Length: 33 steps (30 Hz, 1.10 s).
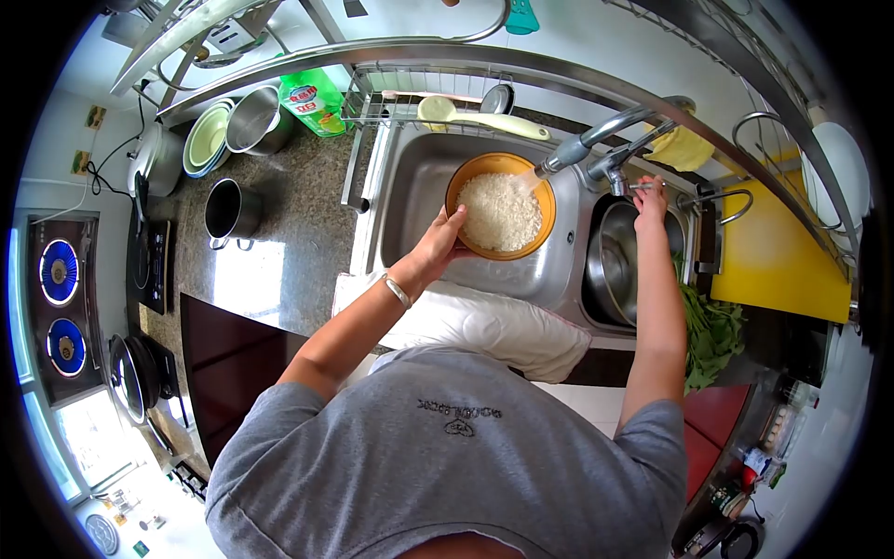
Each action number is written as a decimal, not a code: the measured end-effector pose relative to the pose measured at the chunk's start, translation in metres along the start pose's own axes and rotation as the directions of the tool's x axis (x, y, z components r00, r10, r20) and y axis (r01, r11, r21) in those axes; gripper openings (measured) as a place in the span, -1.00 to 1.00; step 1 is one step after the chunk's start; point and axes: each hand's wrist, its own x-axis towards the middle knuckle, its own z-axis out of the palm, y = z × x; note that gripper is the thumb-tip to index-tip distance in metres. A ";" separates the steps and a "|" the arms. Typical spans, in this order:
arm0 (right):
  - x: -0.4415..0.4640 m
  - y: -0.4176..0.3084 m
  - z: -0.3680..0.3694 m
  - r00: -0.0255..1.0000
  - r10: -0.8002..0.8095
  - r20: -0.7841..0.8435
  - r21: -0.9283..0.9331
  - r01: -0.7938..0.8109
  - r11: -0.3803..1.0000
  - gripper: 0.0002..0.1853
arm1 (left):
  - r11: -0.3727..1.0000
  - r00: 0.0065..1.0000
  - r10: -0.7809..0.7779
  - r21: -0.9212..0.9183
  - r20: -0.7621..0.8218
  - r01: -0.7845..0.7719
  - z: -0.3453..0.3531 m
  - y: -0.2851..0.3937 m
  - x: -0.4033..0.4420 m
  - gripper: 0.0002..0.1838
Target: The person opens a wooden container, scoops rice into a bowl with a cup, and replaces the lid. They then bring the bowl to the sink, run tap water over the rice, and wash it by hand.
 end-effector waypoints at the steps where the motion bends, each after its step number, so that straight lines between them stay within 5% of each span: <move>1: 0.000 0.006 0.000 1.000 -0.001 -0.003 0.000 0.001 1.000 -0.57 | 1.000 1.000 -0.001 0.000 0.003 0.001 0.000 -0.001 0.001 -0.49; 3: -0.001 0.020 0.001 0.938 -0.264 -0.225 -0.166 0.230 0.959 -0.60 | 1.000 1.000 -0.006 -0.008 -0.007 0.006 0.001 -0.003 0.004 -0.49; 6: -0.079 0.028 0.011 0.785 -0.620 0.006 -0.416 0.565 0.712 -0.57 | 1.000 1.000 -0.001 -0.031 0.003 0.001 0.001 -0.004 0.006 -0.49; 7: -0.108 0.031 0.017 0.700 -0.693 0.174 -0.330 0.704 0.629 -0.56 | 0.999 1.000 -0.003 -0.033 0.005 0.003 0.001 -0.005 0.007 -0.49; 9: -0.179 0.008 0.024 0.384 -0.732 0.563 -0.353 0.912 0.206 -0.64 | 0.999 1.000 -0.005 -0.037 -0.012 0.004 0.002 -0.006 0.010 -0.50; 10: -0.204 0.009 0.031 0.457 -0.630 0.628 -0.243 0.884 0.399 -0.74 | 0.999 1.000 -0.011 -0.035 -0.007 0.010 0.004 -0.006 0.009 -0.50; 12: -0.231 -0.005 0.040 0.182 -0.508 0.842 -0.155 0.983 0.096 -0.83 | 0.998 1.000 -0.012 -0.059 0.015 0.013 0.009 -0.004 0.009 -0.47; 18: -0.209 0.012 0.078 0.236 -0.417 0.878 -0.235 0.970 0.054 -0.79 | 0.998 0.998 -0.033 -0.047 0.055 0.036 0.014 -0.008 0.006 -0.49; 22: -0.218 0.016 0.102 0.308 -0.363 0.879 -0.243 0.946 0.214 -0.78 | 0.998 0.996 -0.042 -0.051 0.078 0.046 0.016 -0.008 0.002 -0.50; 24: -0.231 0.012 0.099 0.092 -0.314 0.945 -0.079 0.995 0.053 -0.77 | 0.997 0.999 -0.033 -0.072 0.038 0.035 0.016 -0.008 -0.001 -0.50; 26: -0.230 -0.001 0.087 0.091 -0.185 0.979 -0.080 0.995 0.066 -0.76 | 0.997 0.998 -0.036 -0.070 0.043 0.039 0.012 -0.008 -0.001 -0.49; 28: -0.216 -0.005 0.076 0.114 -0.191 0.975 -0.134 0.986 -0.096 -0.75 | 0.997 0.998 -0.042 -0.070 0.049 0.045 0.010 -0.008 -0.002 -0.49; 30: -0.204 -0.007 0.083 0.162 -0.192 0.968 -0.182 0.979 -0.094 -0.72 | 0.997 0.997 -0.043 -0.056 0.057 0.046 0.012 -0.005 -0.002 -0.49; 32: -0.209 -0.009 0.099 0.367 -0.193 0.910 -0.339 0.927 0.160 -0.70 | 0.998 0.997 -0.044 -0.040 0.069 0.046 0.015 -0.005 -0.001 -0.48; 33: -0.213 -0.002 0.106 0.335 -0.259 0.906 -0.301 0.939 0.164 -0.70 | 0.999 0.996 -0.040 -0.028 0.076 0.043 0.016 -0.004 -0.001 -0.47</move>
